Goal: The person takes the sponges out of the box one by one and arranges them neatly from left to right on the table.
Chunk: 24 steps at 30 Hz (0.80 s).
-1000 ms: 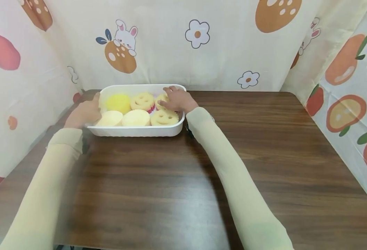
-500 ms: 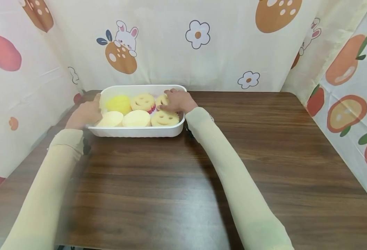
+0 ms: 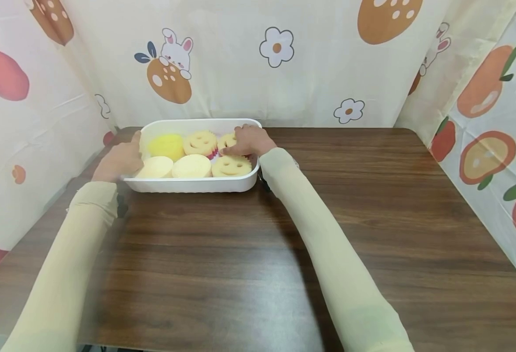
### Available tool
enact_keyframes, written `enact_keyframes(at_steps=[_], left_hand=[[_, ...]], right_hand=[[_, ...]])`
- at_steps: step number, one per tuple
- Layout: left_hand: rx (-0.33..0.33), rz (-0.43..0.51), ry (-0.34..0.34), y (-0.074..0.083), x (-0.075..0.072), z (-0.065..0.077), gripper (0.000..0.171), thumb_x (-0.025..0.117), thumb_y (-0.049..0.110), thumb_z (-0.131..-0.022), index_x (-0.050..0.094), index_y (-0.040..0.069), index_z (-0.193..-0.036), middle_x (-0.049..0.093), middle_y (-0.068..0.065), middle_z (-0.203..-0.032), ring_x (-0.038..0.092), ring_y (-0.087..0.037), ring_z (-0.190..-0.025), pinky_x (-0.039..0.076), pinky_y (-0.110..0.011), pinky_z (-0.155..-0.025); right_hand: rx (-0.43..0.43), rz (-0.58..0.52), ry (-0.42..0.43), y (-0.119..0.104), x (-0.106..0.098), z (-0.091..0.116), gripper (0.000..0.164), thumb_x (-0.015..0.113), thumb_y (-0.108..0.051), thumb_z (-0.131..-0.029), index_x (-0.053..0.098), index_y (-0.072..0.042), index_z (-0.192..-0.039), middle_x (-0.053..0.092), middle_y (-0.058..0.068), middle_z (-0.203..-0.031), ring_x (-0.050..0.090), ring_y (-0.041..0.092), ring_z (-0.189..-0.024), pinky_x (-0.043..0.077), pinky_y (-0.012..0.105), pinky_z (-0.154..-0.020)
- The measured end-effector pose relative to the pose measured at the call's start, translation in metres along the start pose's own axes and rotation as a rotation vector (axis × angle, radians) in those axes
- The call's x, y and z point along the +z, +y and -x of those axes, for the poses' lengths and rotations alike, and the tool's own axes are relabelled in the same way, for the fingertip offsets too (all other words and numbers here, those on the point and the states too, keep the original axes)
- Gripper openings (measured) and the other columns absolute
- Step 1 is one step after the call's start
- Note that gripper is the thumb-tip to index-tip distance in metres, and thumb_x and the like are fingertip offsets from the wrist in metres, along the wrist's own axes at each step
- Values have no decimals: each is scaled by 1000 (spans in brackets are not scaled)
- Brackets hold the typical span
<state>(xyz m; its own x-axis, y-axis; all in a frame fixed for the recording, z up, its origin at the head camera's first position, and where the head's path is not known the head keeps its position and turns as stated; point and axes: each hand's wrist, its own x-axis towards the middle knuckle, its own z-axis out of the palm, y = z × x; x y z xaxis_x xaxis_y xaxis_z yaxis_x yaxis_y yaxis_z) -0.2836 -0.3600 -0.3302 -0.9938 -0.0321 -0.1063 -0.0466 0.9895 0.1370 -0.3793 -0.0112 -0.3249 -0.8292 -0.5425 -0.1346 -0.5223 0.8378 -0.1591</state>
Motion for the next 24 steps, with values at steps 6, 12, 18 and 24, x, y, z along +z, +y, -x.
enact_keyframes(at_steps=[6,12,18,24], left_hand=[[-4,13,-7,0,-1,3,87,45,10,-90,-11,-5,-155,58,-23,-81,54,-33,-68,45,-43,-65],[8,5,-5,0,-1,3,87,45,9,-90,-10,-6,-155,59,-24,-81,54,-33,-68,46,-43,-65],[13,-2,9,2,-2,4,85,45,10,-90,-8,-7,-155,61,-28,-87,55,-34,-70,47,-46,-67],[10,-6,11,2,-1,5,85,45,10,-90,-8,-7,-155,60,-27,-85,54,-34,-70,47,-46,-68]], right_hand=[[-1,8,11,-2,0,-2,91,53,-73,-85,40,-9,-147,48,15,-144,48,27,-127,41,47,-110],[-7,-40,61,-2,1,-1,88,59,-71,-82,43,-11,-144,50,13,-141,49,26,-126,43,45,-108],[1,-80,96,0,1,-1,92,64,-71,-79,40,-13,-147,46,14,-147,44,28,-135,41,47,-111],[-9,-117,108,2,2,-1,108,70,-72,-74,32,-11,-154,36,18,-152,41,30,-135,40,50,-111]])
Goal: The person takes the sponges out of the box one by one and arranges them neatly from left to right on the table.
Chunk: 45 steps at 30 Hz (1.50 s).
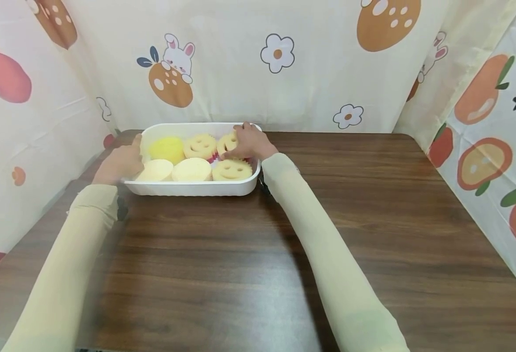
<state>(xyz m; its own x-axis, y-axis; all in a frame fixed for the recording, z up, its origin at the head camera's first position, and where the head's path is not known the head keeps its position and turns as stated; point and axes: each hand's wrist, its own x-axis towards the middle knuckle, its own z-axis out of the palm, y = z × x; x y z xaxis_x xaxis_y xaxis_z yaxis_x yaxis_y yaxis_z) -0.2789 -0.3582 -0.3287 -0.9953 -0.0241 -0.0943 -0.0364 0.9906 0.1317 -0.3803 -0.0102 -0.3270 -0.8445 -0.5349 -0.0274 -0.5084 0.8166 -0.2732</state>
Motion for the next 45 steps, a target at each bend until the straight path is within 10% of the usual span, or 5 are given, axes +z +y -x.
enact_keyframes(at_steps=[26,45], left_hand=[[-8,4,12,-1,3,-2,84,44,11,-91,-8,-5,-156,62,-28,-89,55,-35,-73,47,-47,-69],[-18,16,-8,-2,1,-2,86,45,10,-91,-9,-2,-156,59,-24,-86,54,-34,-72,46,-46,-68]], right_hand=[[-4,-111,78,4,-4,4,110,80,-62,-71,28,-11,-154,32,16,-149,30,28,-134,36,44,-115],[-133,-285,114,10,-8,7,53,52,-33,-102,31,-13,-147,41,19,-146,43,29,-132,34,45,-116]])
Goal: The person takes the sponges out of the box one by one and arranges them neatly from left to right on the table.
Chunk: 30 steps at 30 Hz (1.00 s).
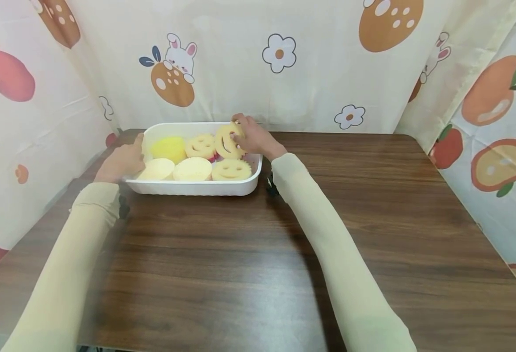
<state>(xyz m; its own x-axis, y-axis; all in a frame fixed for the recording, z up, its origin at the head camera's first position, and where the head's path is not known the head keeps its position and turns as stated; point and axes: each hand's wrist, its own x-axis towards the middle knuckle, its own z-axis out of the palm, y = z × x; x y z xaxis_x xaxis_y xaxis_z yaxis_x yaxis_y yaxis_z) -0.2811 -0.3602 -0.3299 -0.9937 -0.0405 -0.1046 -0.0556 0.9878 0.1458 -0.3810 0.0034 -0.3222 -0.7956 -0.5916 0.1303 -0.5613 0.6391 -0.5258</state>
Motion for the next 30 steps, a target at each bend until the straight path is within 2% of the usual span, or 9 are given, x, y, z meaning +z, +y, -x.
enact_keyframes(at_steps=[5,15,21,26,30], left_hand=[[-8,5,-15,-1,1,0,87,46,10,-92,-11,-2,-156,57,-22,-82,53,-33,-70,46,-44,-66],[-4,16,-29,0,1,-3,87,47,9,-92,-12,-1,-156,51,-16,-75,50,-29,-62,43,-39,-61],[4,16,-27,1,1,-4,87,46,9,-92,-11,-1,-156,53,-18,-78,51,-30,-65,44,-40,-63],[0,11,-22,0,0,-3,87,46,9,-92,-13,-1,-156,54,-20,-80,52,-31,-66,44,-41,-63],[-4,15,-24,-1,0,-3,88,46,9,-92,-14,1,-156,53,-18,-75,50,-29,-62,43,-39,-59]], right_hand=[[-17,-55,14,2,-1,-1,47,51,-29,-103,35,-13,-144,41,20,-149,41,32,-139,32,45,-117],[-63,-207,153,4,-6,2,41,59,-24,-100,45,-13,-136,50,15,-142,53,30,-124,46,42,-105],[-8,-268,275,4,-11,3,43,60,-25,-99,46,-16,-138,51,7,-144,51,22,-129,45,34,-107],[10,-294,332,6,-16,6,44,63,-27,-97,49,-16,-137,53,6,-143,52,20,-130,45,34,-107],[43,-346,358,10,-20,9,45,63,-33,-97,49,-19,-137,53,6,-143,55,22,-124,46,35,-105]])
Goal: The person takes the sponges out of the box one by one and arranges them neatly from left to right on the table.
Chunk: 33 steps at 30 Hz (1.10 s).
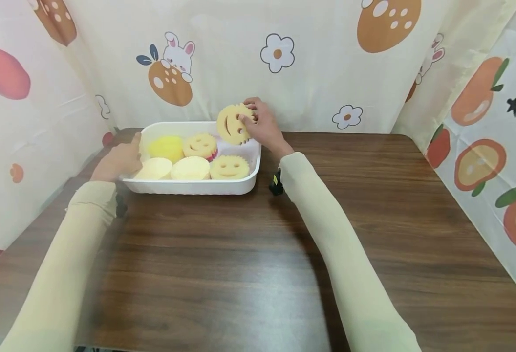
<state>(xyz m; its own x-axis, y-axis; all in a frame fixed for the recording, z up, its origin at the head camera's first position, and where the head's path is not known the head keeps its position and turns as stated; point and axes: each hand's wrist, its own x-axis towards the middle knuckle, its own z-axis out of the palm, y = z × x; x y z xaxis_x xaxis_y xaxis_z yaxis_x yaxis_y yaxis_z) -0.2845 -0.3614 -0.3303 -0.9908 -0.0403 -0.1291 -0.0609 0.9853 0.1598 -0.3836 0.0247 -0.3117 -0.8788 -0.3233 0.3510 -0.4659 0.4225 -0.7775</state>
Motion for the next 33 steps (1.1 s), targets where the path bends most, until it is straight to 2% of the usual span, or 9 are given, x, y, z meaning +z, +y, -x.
enact_keyframes(at_steps=[7,10,15,21,26,33], left_hand=[[0,6,5,2,-4,3,87,45,9,-91,-12,0,-156,52,-18,-75,50,-29,-62,43,-39,-58],[5,12,6,2,-3,5,86,44,9,-91,-11,0,-157,53,-18,-76,50,-29,-62,43,-39,-59],[3,18,5,1,-2,6,86,43,9,-91,-11,0,-157,52,-17,-74,49,-28,-61,42,-39,-59],[10,-2,19,1,-3,4,87,44,9,-90,-12,0,-156,58,-23,-84,53,-33,-70,45,-44,-64],[7,-5,19,1,-4,2,87,44,10,-90,-13,0,-156,60,-28,-93,54,-35,-74,46,-45,-66],[0,-14,21,2,-3,3,86,43,10,-90,-11,-1,-156,59,-24,-88,53,-33,-69,45,-43,-63]], right_hand=[[27,1,57,-3,-10,5,40,58,-35,-97,50,-22,-135,54,6,-143,59,25,-116,49,36,-97],[72,28,71,-3,-14,7,42,56,-38,-97,49,-24,-136,54,6,-145,61,25,-110,52,35,-90],[99,62,119,-5,-23,8,42,55,-41,-95,50,-23,-132,58,8,-142,63,20,-108,52,31,-87],[127,88,140,-5,-37,9,43,55,-44,-94,51,-21,-131,61,10,-138,62,18,-104,50,28,-83],[165,115,137,-3,-48,11,44,51,-45,-95,50,-23,-133,59,9,-141,57,19,-110,48,30,-87],[226,155,90,0,-58,13,47,47,-47,-96,47,-24,-137,56,10,-143,53,22,-117,47,34,-94]])
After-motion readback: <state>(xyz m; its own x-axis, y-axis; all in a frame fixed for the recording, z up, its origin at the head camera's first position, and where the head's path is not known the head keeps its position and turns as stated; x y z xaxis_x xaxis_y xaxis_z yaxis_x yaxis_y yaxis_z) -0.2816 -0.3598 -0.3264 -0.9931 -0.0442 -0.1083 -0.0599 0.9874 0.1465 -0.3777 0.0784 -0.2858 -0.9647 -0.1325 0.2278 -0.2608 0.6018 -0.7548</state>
